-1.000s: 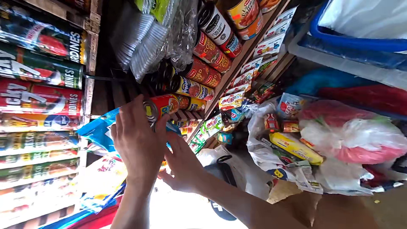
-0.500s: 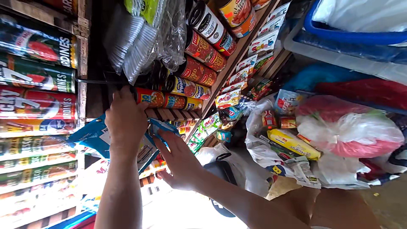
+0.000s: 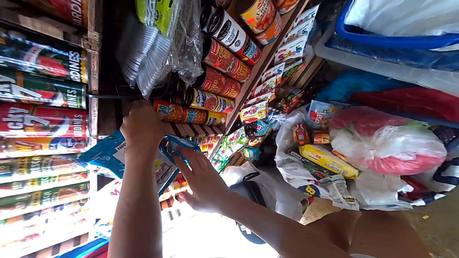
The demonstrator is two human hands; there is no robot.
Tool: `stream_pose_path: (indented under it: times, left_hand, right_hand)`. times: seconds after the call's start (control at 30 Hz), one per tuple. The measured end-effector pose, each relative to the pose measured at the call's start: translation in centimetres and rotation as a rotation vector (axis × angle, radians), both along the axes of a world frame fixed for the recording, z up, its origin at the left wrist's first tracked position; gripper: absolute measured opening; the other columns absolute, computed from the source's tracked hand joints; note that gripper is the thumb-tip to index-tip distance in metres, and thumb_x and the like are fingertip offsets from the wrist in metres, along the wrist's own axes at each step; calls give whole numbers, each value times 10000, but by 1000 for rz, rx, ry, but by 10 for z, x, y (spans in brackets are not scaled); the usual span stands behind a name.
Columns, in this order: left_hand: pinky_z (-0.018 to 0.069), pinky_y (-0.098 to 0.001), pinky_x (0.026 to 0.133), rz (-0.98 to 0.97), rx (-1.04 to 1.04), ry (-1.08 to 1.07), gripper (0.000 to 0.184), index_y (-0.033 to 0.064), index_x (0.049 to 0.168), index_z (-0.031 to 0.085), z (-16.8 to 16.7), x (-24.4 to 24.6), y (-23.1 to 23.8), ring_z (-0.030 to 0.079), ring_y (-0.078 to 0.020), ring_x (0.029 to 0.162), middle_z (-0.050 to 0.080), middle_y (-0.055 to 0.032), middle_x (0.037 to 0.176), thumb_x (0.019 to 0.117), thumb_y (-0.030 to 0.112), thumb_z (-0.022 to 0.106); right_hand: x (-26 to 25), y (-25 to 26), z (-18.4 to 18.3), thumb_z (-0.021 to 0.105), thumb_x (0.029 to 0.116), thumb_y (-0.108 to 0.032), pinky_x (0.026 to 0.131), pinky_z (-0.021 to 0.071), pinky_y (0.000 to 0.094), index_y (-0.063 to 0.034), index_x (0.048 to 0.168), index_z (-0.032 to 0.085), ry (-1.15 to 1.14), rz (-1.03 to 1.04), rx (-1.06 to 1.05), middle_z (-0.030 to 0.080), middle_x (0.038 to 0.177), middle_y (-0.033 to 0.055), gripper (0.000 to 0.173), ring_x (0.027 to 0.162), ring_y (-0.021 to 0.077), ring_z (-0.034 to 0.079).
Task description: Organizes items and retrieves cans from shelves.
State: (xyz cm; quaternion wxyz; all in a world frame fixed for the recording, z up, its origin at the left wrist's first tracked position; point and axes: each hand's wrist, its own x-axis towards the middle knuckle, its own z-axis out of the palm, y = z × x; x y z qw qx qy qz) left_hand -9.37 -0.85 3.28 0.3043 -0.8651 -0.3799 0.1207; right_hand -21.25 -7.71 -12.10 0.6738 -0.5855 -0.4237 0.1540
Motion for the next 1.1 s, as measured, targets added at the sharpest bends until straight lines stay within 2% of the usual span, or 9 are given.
stream_pose_path:
  times: [0.2,0.37,0.47,0.53,0.7,0.83,0.9,0.97,1.1]
  left_hand:
    - [432,-768,924,43,-46,6,476,-141,1292,521,5,3,9,556,-594,1181,518,-402,1330,1052,263,593]
    - [446,-745,926,52,-70,-1,495,-134,1299,516,7,5,14,596,-571,1130,569,-389,1260,1066,301,560]
    - [429,-737,957,63,-71,-20,516,-154,1308,496,8,5,11,567,-579,1175,550,-401,1280,1065,296,564]
    - [460,-722,919,66,-70,-31,510,-134,1317,489,9,5,11,614,-557,1097,583,-383,1229,1067,305,560]
    - [491,-711,864,67,-83,-40,484,-120,1289,510,9,3,14,657,-531,983,631,-362,1109,1065,305,566]
    - [469,-726,892,65,-71,-16,484,-129,1274,515,9,4,13,622,-563,1057,597,-386,1168,1056,297,583]
    - [484,-716,866,67,-69,-24,487,-115,1278,511,9,4,13,643,-542,1011,621,-367,1118,1058,315,577]
    - [470,-729,876,65,-70,-11,493,-124,1274,509,9,4,13,633,-555,1033,622,-370,1115,1060,315,574]
    - [471,-734,881,63,-66,6,488,-137,1247,526,9,3,16,640,-556,1028,618,-380,1137,1064,314,564]
  right_hand:
    - [3,-3,-2,816,811,-275,1247,193,533,-84,1615,276,-17,-7,6,252,1675,154,987,1548,313,238]
    - [5,-3,-2,813,824,-297,1247,188,535,-98,1617,269,-33,6,-18,222,1689,126,981,1557,296,213]
    - [5,-2,-3,819,819,-295,1245,190,544,-104,1618,267,-40,5,-19,226,1688,124,989,1557,296,215]
    - [5,-2,-4,820,813,-283,1242,195,547,-105,1612,285,-33,1,-9,234,1687,119,978,1554,296,224]
    - [11,-9,-1,773,838,-242,1252,138,530,-152,1627,271,10,78,-22,165,1712,98,940,1577,268,149]
    - [10,-9,-2,778,832,-251,1249,143,537,-147,1630,264,-5,69,-26,168,1709,109,955,1574,275,161]
    - [7,-4,-5,832,796,-267,1244,179,548,-124,1618,280,-23,20,-12,215,1694,119,1000,1557,284,218]
    - [6,-1,-7,853,774,-278,1237,196,554,-110,1612,284,-34,-5,-1,242,1683,121,1027,1547,282,244]
    - [6,-2,-7,833,800,-271,1240,182,560,-110,1616,276,-38,12,-6,231,1688,119,1001,1554,284,228]
